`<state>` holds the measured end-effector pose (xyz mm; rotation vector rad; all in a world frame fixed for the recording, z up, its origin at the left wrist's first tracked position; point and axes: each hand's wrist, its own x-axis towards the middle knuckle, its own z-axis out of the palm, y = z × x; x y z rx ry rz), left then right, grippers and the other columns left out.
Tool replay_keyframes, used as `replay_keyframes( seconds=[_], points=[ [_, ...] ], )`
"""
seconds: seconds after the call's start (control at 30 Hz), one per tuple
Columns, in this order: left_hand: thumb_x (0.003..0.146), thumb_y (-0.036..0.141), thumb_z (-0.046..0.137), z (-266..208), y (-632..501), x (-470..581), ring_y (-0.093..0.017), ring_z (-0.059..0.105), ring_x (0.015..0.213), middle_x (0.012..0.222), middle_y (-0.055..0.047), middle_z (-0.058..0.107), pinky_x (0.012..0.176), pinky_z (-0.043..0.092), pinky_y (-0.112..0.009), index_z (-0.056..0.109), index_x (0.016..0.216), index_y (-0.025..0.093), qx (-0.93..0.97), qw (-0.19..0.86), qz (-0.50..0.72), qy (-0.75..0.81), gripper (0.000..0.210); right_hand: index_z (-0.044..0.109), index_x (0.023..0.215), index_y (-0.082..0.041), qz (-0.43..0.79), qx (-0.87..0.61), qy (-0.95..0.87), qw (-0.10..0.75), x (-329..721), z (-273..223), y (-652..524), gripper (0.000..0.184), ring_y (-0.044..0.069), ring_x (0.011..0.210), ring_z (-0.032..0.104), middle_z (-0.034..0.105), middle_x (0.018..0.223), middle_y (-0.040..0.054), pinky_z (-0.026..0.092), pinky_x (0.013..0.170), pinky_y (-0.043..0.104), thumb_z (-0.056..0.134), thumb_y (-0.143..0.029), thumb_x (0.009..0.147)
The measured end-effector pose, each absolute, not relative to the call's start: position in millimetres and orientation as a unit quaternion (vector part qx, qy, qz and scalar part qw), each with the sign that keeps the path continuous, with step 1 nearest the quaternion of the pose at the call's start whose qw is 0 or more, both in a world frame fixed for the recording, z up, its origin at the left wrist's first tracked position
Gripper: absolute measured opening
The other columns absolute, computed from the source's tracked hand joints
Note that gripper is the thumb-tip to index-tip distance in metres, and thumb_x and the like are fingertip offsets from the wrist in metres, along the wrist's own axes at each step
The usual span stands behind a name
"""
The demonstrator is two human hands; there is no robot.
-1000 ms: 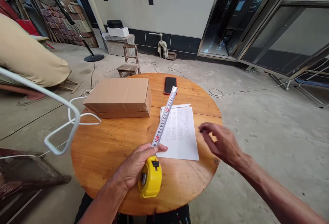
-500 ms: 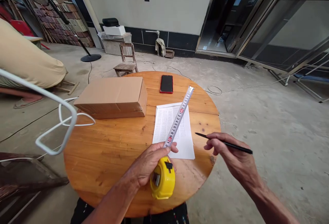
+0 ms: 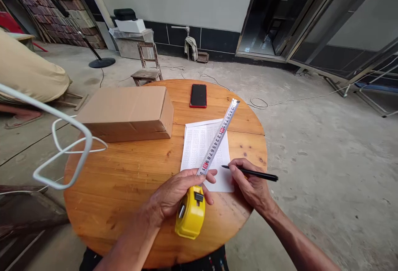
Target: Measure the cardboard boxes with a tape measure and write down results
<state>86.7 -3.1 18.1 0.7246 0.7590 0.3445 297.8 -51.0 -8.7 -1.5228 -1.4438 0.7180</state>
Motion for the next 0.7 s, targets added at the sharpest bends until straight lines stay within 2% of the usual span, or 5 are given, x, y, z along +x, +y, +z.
replay_keyframes(
  seconds=[0.13,0.27,0.53,0.7],
  points=[
    [0.09,0.025,0.05,12.8,-4.2,83.7,-0.012,0.061,0.062,0.071,-0.011,0.072,0.059,0.037,-0.021,0.064,0.096,0.013,0.353,0.853,0.165,0.346,0.02,0.062,0.084,-0.019,0.278,-0.608,-0.603,0.434,297.6,-13.8,-45.8,0.018,0.01,0.053,0.053,0.064,0.077,0.0024,0.043,0.048,0.023,0.05,-0.03,0.092],
    [0.09,0.026,0.049,9.8,-5.1,82.5,-0.017,0.063,0.075,0.071,-0.012,0.072,0.062,0.038,-0.023,0.064,0.096,0.014,0.362,0.853,0.172,0.335,0.02,0.061,0.083,-0.019,0.242,-0.604,-0.637,0.413,295.5,-16.3,-40.9,0.017,0.013,0.063,0.056,0.064,0.077,0.003,0.044,0.055,0.024,0.049,-0.026,0.091],
    [0.089,0.029,0.051,12.6,-5.4,84.7,-0.015,0.059,0.065,0.072,-0.01,0.073,0.059,0.037,-0.023,0.065,0.094,0.015,0.377,0.849,0.158,0.334,0.021,0.061,0.081,-0.018,0.21,-0.602,-0.664,0.39,293.9,-16.1,-40.5,0.016,0.012,0.062,0.055,0.063,0.073,0.0013,0.042,0.057,0.024,0.048,-0.023,0.091],
    [0.088,0.03,0.05,10.8,-6.1,86.3,-0.012,0.052,0.056,0.075,-0.011,0.074,0.055,0.035,-0.022,0.065,0.097,0.016,0.366,0.852,0.144,0.345,0.022,0.061,0.082,-0.018,0.201,-0.601,-0.675,0.378,293.0,-16.2,-39.3,0.015,0.012,0.063,0.056,0.063,0.074,0.001,0.043,0.06,0.023,0.048,-0.021,0.09]
  ],
)
